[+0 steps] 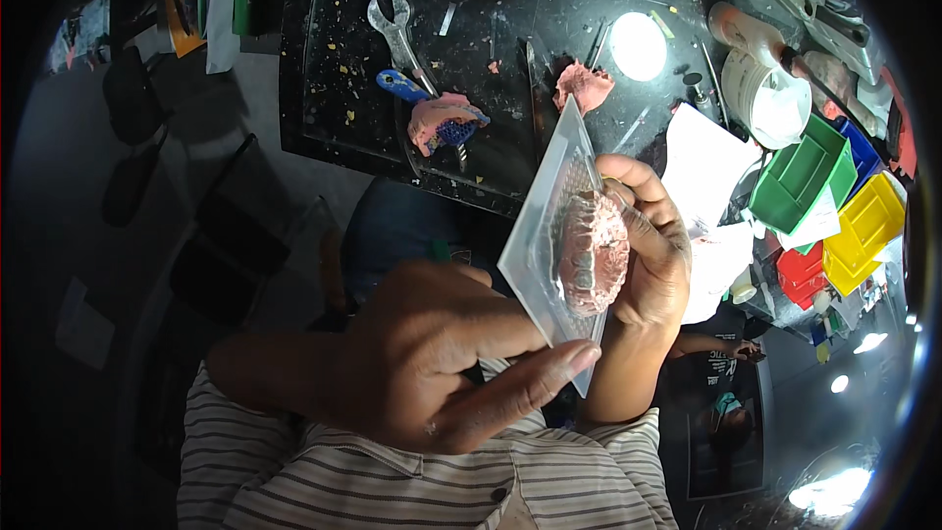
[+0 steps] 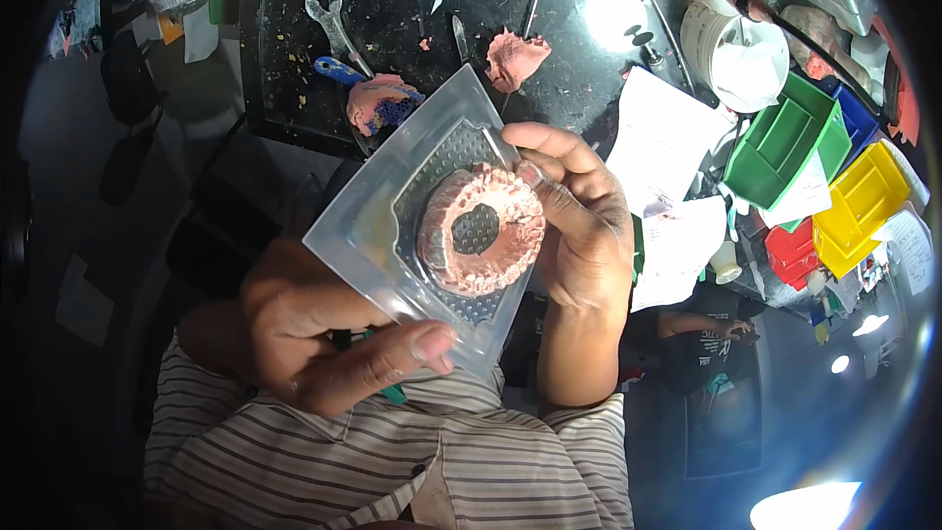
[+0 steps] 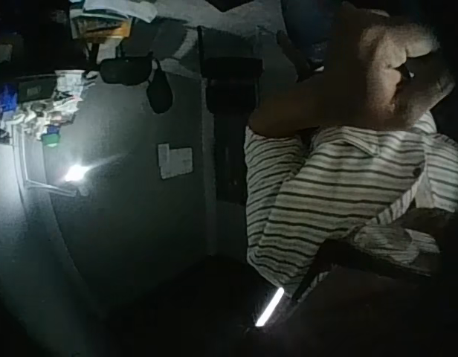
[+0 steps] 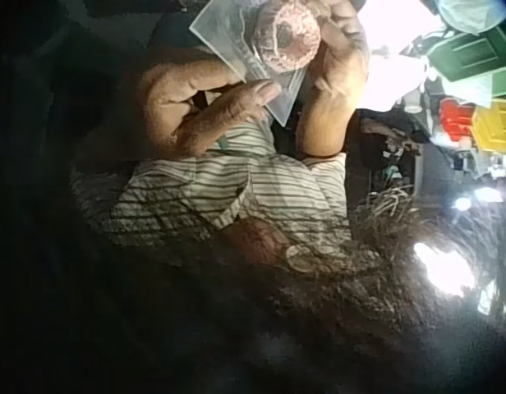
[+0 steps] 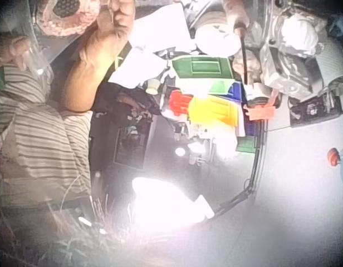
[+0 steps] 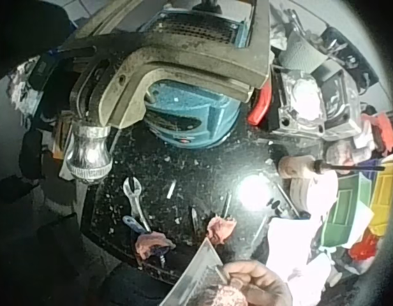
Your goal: The person removes a plastic sheet containing a dental mold from a clamping machine, reattaches the frame to the machine, and holds the plastic sheet while turning and touching the dental mold by hand.
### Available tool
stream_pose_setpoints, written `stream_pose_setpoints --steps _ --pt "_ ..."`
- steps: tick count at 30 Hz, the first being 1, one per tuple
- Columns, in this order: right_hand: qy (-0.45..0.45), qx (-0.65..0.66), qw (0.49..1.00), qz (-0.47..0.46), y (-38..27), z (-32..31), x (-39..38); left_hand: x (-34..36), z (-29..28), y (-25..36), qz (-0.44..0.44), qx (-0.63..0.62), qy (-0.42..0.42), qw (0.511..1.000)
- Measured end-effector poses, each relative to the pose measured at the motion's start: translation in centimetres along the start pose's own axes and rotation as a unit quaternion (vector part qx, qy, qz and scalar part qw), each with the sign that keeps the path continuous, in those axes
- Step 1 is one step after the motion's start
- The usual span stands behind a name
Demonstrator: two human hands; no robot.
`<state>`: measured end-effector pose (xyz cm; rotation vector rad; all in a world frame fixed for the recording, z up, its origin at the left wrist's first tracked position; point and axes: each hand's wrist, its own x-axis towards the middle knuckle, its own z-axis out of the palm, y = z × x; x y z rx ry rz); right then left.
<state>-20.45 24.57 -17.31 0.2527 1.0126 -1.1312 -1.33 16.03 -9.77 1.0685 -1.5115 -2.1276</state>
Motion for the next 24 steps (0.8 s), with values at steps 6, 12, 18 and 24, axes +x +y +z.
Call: stream_pose_setpoints --steps 6,12,18,24 --pt "-0.018 0.036 0.999 0.003 0.7 0.0 0.4 0.3 0.5 -0.3 0.072 0.060 -0.010 0.996" --pt "-0.004 0.039 0.999 0.016 0.9 0.2 0.4 0.4 0.3 -0.2 0.084 0.064 -0.026 0.994" --pt "0.010 0.010 1.000 -0.026 1.0 0.0 0.2 0.2 -0.2 -0.3 0.065 0.068 0.009 0.996" --pt "0.032 -0.109 0.976 -0.187 -0.8 1.1 -1.2 -0.9 -2.2 -1.5 -0.140 -0.020 0.080 0.987"
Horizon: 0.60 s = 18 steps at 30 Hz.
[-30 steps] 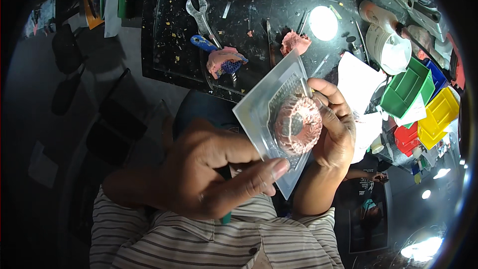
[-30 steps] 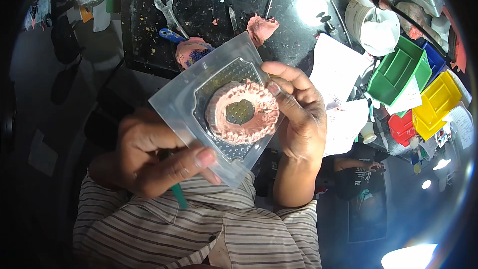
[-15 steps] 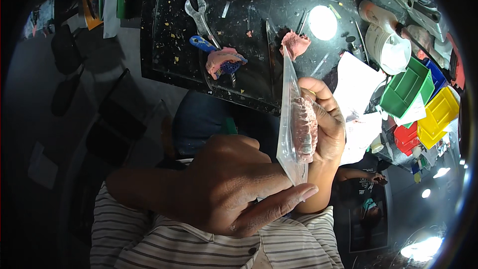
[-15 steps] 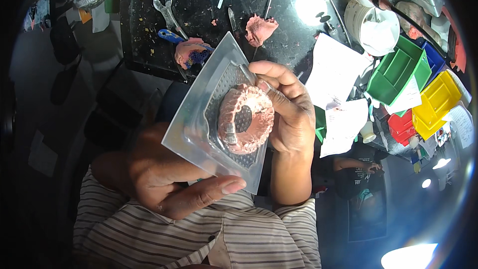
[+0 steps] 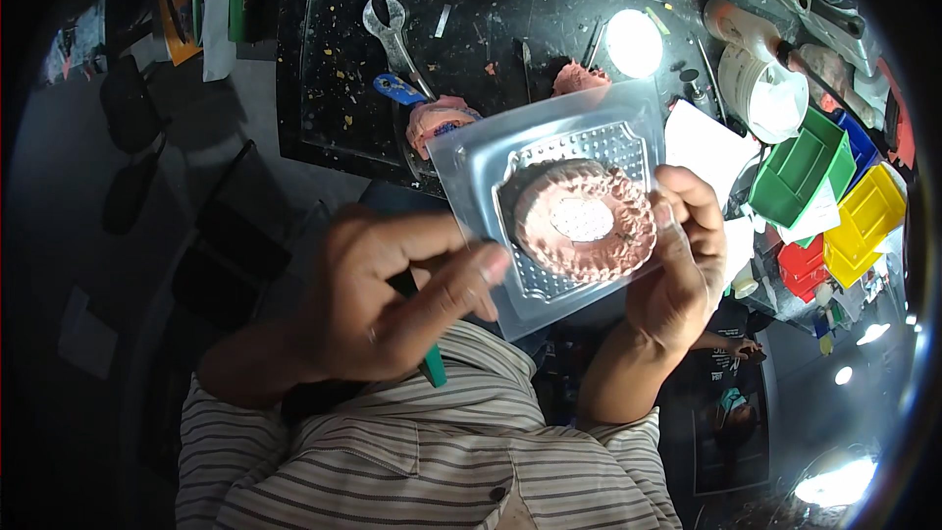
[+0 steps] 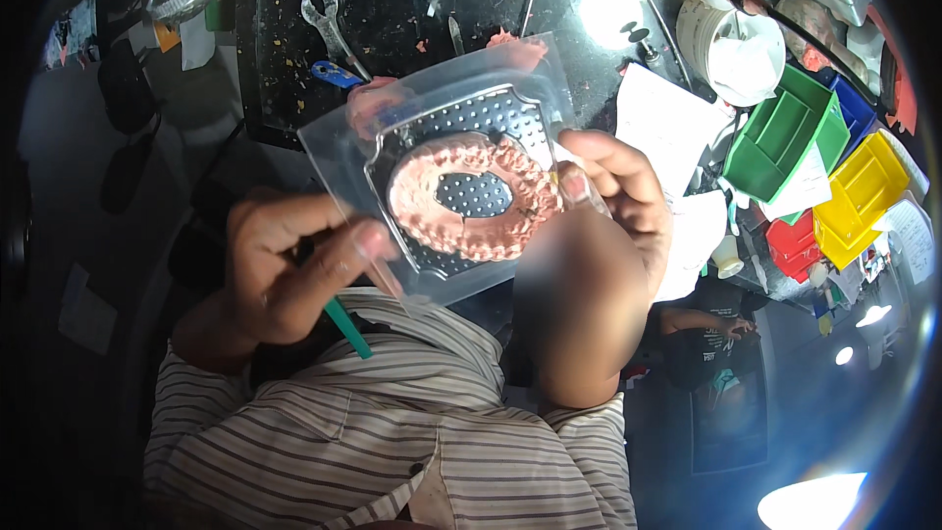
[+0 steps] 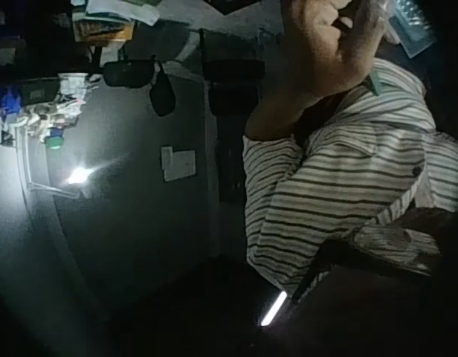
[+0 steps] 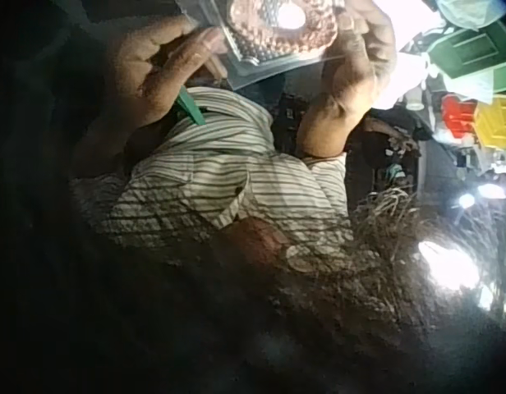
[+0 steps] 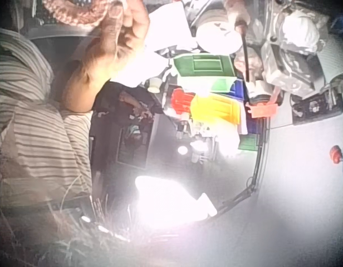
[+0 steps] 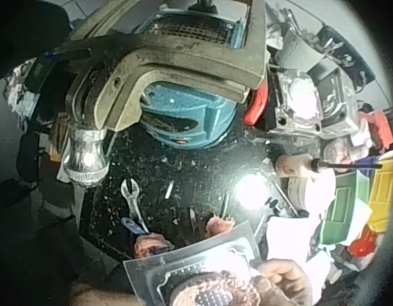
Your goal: The person removes a plastic sheet containing a dental mold from a clamping machine, reattaches the frame to the machine, and holds the plastic sheet while turning and touching the dental mold by hand.
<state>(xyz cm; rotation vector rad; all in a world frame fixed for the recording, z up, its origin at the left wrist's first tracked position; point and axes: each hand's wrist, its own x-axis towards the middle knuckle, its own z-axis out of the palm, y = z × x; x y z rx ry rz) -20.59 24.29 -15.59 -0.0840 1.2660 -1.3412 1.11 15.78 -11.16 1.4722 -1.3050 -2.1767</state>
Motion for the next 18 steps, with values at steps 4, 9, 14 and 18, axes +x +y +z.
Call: stream_pose_setpoints --steps 4,9,14,18 --pt "0.013 -0.072 0.997 -0.019 -0.9 0.9 -0.5 0.5 -1.4 -1.0 -0.032 0.015 -0.015 0.999" --pt "0.006 -0.086 0.996 0.001 -0.9 1.5 -0.8 1.0 -2.0 -0.8 -0.031 0.042 -0.011 0.999" --pt "-0.006 -0.094 0.996 -0.002 -0.9 2.0 -0.8 1.0 -2.5 -1.8 -0.015 -0.008 0.014 1.000" --pt "-0.001 -0.095 0.995 0.005 -1.5 2.9 -1.0 1.2 -2.6 -1.8 -0.045 -0.038 0.017 0.998"
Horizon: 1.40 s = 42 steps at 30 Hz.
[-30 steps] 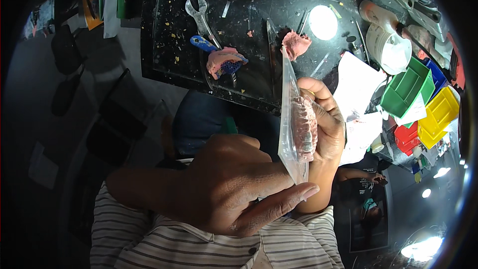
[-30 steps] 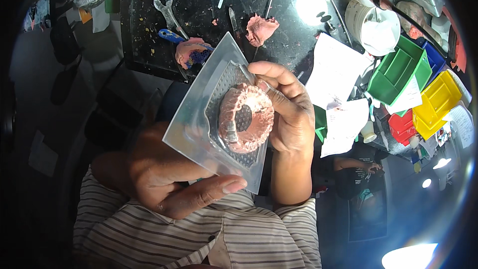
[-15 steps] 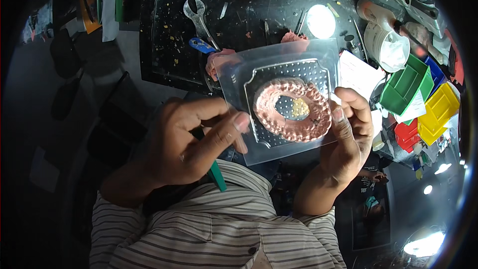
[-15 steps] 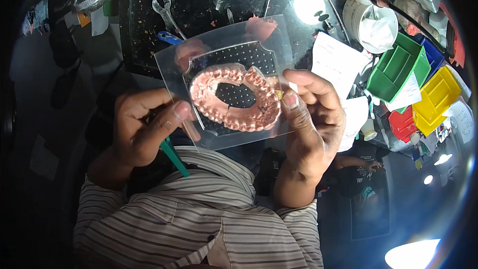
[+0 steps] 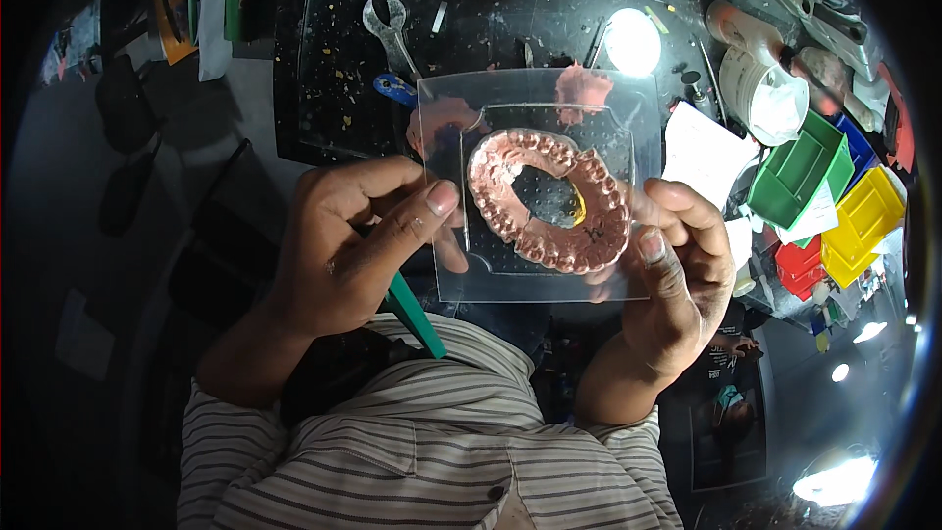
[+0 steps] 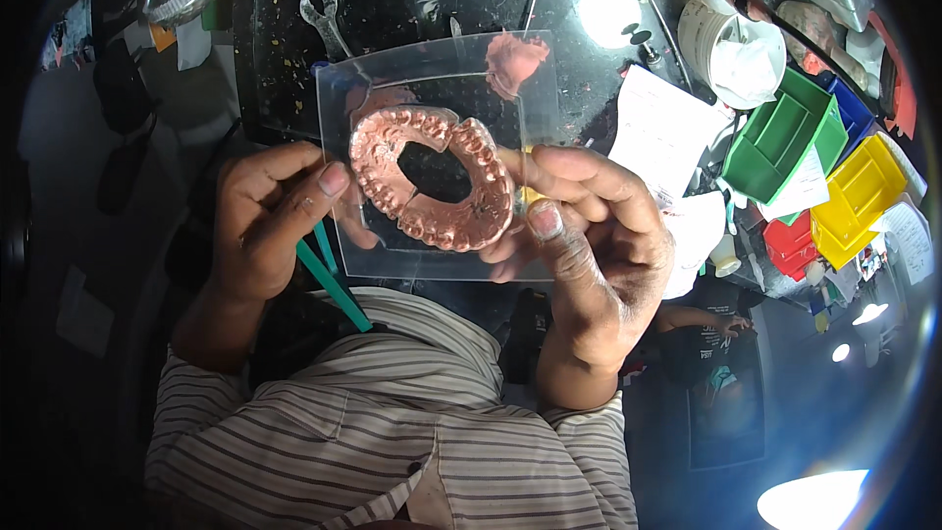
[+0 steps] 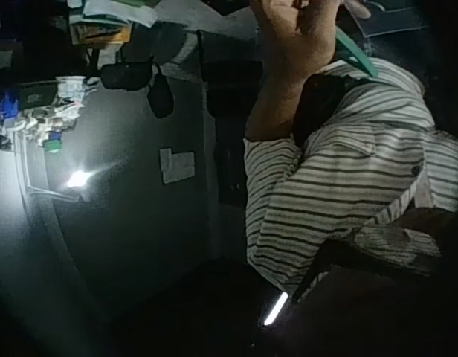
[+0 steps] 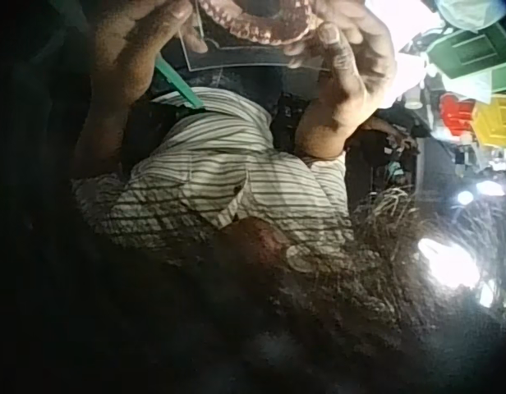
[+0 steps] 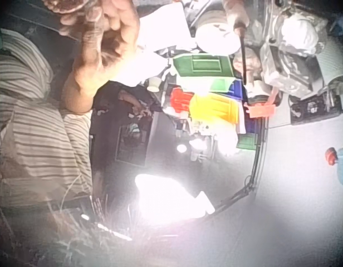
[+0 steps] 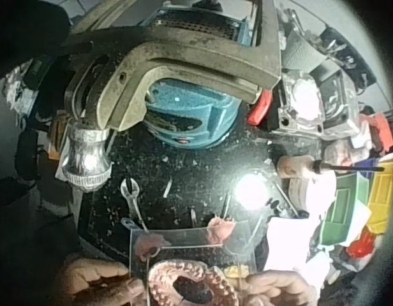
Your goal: The person removes a plastic sheet containing a dental mold from a clamping machine, reattaches the frame to the machine, and holds the plastic sheet while turning and touching the dental mold by hand.
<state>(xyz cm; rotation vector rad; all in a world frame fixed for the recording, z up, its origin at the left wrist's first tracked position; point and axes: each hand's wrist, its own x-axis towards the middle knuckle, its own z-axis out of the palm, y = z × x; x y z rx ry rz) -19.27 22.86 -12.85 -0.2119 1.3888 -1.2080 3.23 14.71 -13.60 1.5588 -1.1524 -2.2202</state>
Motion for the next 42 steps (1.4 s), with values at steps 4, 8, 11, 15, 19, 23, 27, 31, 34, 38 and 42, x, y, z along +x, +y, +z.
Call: stream_pose_setpoints --steps 4,8,11,15,19,23,27,31,34,38,42 --pt "-0.009 0.039 0.999 -0.022 0.2 0.1 -0.4 0.4 -0.5 0.9 -0.113 -0.080 -0.042 0.989" --pt "-0.014 -0.075 0.996 -0.049 -0.2 0.6 -0.6 0.8 -0.4 -0.3 -0.164 -0.123 -0.065 0.977" --pt "-0.007 -0.115 0.991 -0.065 -0.1 0.9 -0.8 0.9 -0.4 -0.8 -0.165 -0.137 -0.054 0.975" --pt "-0.037 -0.038 0.997 -0.052 -0.4 0.4 -0.7 1.0 -0.4 -0.7 -0.115 -0.070 -0.059 0.989" --pt "-0.042 -0.021 0.998 -0.041 0.2 -0.5 -0.2 0.4 -0.4 -1.4 -0.008 0.045 -0.014 0.999" --pt "-0.020 -0.072 0.997 -0.011 0.8 -1.3 0.1 0.3 0.2 -0.9 0.033 0.034 0.003 0.999" --pt "-0.024 -0.061 0.998 0.007 1.4 -1.7 0.2 0.2 0.7 -0.5 0.077 0.049 0.028 0.995" --pt "-0.011 -0.058 0.998 0.014 1.3 -1.4 0.0 0.2 0.7 -0.7 0.068 0.052 0.031 0.996" --pt "-0.007 -0.062 0.998 0.014 1.3 -1.4 -0.1 0.2 0.5 -1.0 0.069 0.059 0.027 0.995" --pt "-0.019 -0.069 0.997 -0.012 1.1 -1.0 -0.4 0.5 0.2 -1.7 0.070 0.078 0.014 0.994" --pt "-0.013 -0.087 0.996 -0.017 1.3 -1.1 -0.7 0.3 0.2 -2.0 0.073 0.075 0.021 0.994"
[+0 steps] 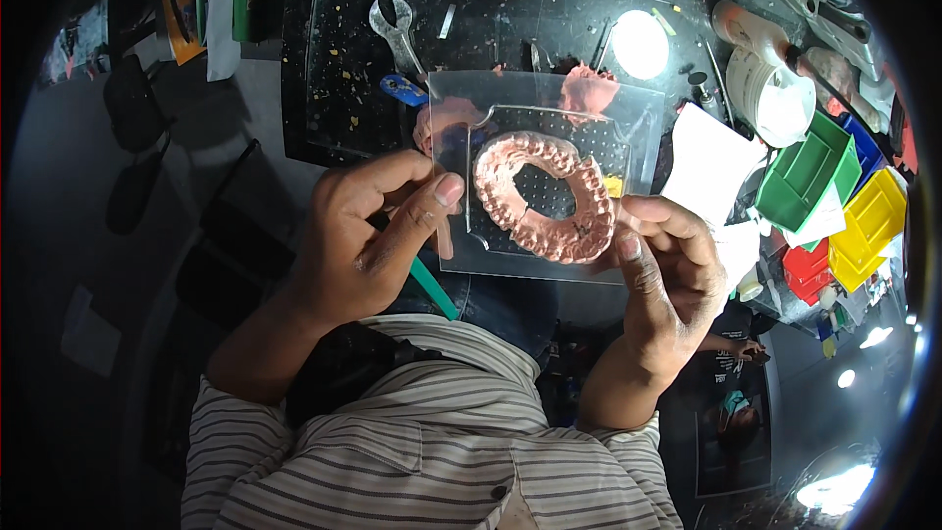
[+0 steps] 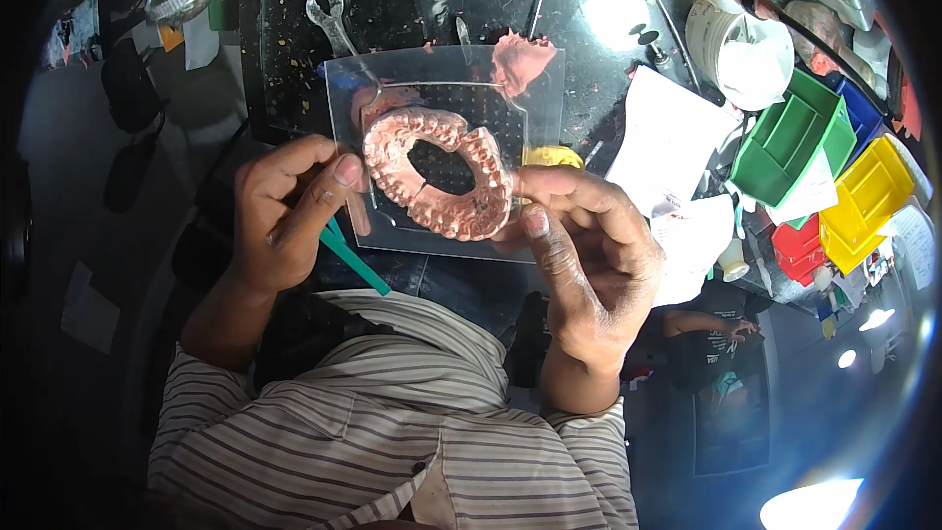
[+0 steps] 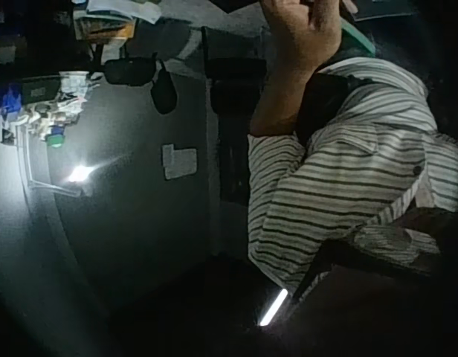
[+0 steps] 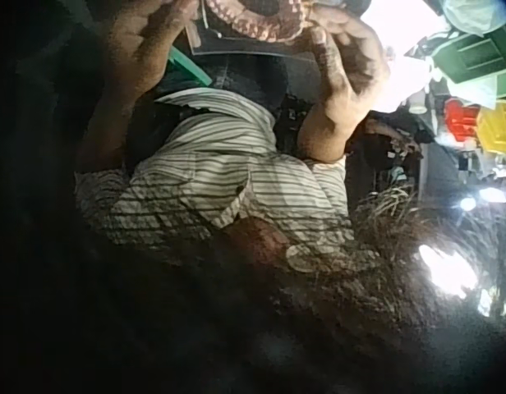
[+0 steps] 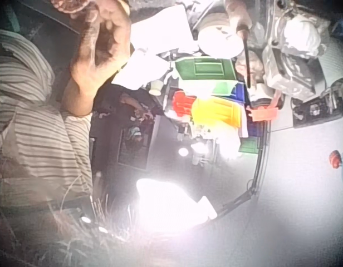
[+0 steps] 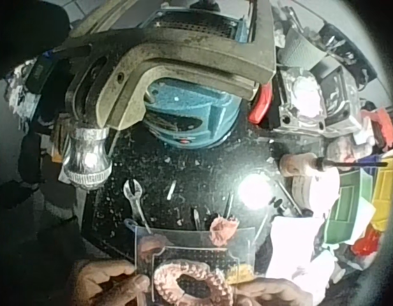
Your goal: The person removes a plastic sheet containing a dental mold from a clamping machine, reattaches the frame to the machine, and holds the plastic sheet while turning and touching the dental mold by hand.
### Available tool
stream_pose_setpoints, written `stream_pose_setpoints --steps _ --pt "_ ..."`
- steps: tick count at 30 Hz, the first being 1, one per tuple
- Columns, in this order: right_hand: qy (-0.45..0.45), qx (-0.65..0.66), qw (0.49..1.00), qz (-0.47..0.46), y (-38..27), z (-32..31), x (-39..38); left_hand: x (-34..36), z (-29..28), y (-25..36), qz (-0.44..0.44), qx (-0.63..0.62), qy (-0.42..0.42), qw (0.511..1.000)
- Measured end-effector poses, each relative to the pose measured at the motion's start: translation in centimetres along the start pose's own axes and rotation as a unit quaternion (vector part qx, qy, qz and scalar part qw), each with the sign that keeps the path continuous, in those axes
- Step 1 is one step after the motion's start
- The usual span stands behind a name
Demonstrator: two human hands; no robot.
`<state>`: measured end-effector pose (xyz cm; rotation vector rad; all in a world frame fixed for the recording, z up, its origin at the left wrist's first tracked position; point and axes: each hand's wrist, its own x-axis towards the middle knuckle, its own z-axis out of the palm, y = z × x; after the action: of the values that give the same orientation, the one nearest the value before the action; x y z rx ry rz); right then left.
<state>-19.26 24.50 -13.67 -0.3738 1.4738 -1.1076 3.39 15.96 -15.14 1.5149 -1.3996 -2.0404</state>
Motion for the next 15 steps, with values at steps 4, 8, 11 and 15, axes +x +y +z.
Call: stream_pose_setpoints --steps 4,8,11,15 --pt "-0.014 -0.002 1.000 0.003 0.2 -0.3 0.2 -0.4 0.0 0.2 0.034 -0.006 0.016 0.999" --pt "-0.025 -0.026 0.999 0.013 0.3 -0.1 0.4 -1.1 -0.4 1.5 0.040 0.035 0.014 0.998" --pt "-0.021 -0.026 0.999 0.006 0.5 -0.1 0.4 -1.5 0.0 2.2 0.064 0.019 0.020 0.998" --pt "-0.012 -0.054 0.998 -0.031 0.5 -0.2 0.4 -1.8 -0.3 2.0 0.091 0.044 0.014 0.995"
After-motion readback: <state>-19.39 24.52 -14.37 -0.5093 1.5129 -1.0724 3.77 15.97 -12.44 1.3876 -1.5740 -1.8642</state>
